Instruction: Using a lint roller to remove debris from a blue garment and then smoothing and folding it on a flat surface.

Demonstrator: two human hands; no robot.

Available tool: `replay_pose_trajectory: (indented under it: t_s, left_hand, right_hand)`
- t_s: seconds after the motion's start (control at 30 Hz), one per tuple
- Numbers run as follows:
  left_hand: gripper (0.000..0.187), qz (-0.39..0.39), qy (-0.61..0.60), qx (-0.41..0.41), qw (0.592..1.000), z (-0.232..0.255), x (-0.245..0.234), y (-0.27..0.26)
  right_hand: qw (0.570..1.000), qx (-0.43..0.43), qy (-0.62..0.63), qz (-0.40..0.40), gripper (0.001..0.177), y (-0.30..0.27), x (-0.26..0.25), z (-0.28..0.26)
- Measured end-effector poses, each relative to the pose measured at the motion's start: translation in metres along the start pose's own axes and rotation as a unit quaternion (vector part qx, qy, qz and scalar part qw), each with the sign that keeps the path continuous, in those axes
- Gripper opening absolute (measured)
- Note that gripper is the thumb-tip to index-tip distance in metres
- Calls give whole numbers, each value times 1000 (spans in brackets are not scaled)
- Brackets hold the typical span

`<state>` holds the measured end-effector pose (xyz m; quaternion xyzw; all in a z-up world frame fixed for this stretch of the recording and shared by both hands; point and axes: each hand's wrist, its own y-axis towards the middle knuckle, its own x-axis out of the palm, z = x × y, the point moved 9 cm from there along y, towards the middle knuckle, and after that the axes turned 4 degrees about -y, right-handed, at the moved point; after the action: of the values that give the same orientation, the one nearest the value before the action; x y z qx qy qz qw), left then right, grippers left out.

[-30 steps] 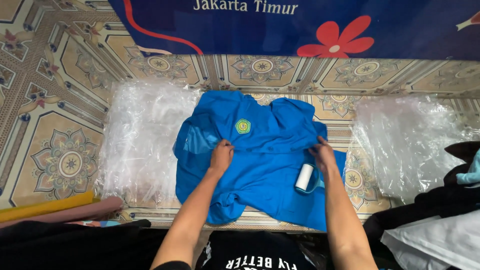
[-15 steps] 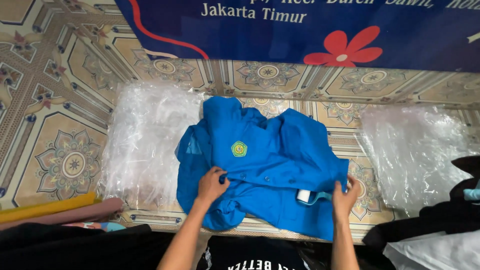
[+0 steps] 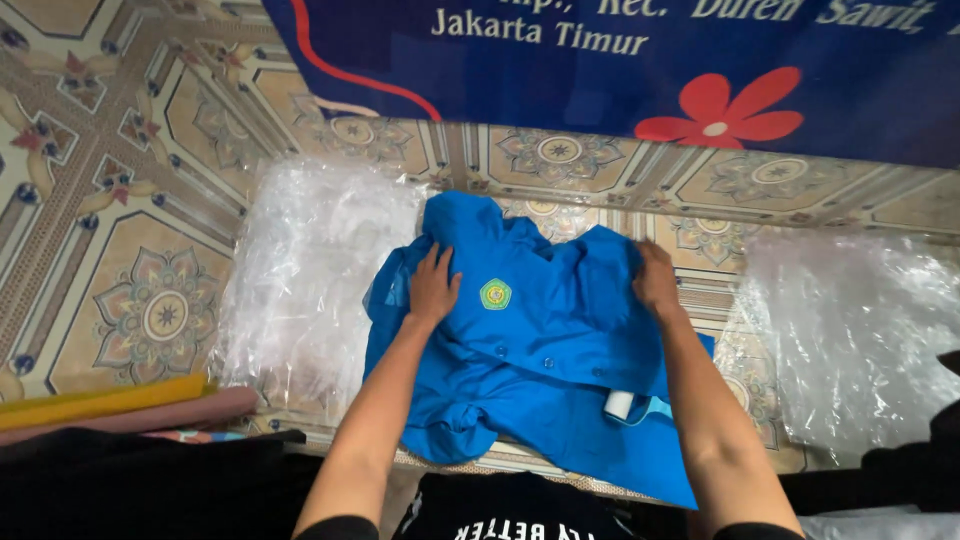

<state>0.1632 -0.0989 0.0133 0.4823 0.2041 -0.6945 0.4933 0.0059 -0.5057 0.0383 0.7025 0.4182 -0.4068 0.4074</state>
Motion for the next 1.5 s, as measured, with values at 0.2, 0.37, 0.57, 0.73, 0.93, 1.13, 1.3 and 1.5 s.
replay_pose_trajectory:
  t_s: [0.2,0.37,0.57,0.73,0.93,1.13,1.3,1.5]
  left_hand:
    - [76,-9,-133,-73,988,-8,-8,30]
    - [92,-83,-185,-148,968,-32,30,49]
    - [61,-76,-133,-202,967,-78,80,46]
    - [49,19,-236,-235,943,-50,-13,-6]
    - [26,207,-314,-76,924,15,-142,-34]
    - [48,115,-286,-121,944,-12,-69,14]
    - [46,154,-152,28,976,16,-65,-20]
    - [86,70,15,-234,970,-67,-54,-115]
  right_hand:
    - [974,154,-12,-168,105,-3,88,91]
    - [982,142,-72,-98,39,-8,113,129]
    - [982,115,132,73,8,-35,23,97]
    - [971,129,193,55,13,-69,-69,84]
    - [909,320,226,-141,31,-79,-159,60]
    - [961,55,-163,217,39,-52,-166,68]
    - [967,247,25,56,28,-110,-104,67]
    - [925,299,-3,-233,85,-258,-23,44]
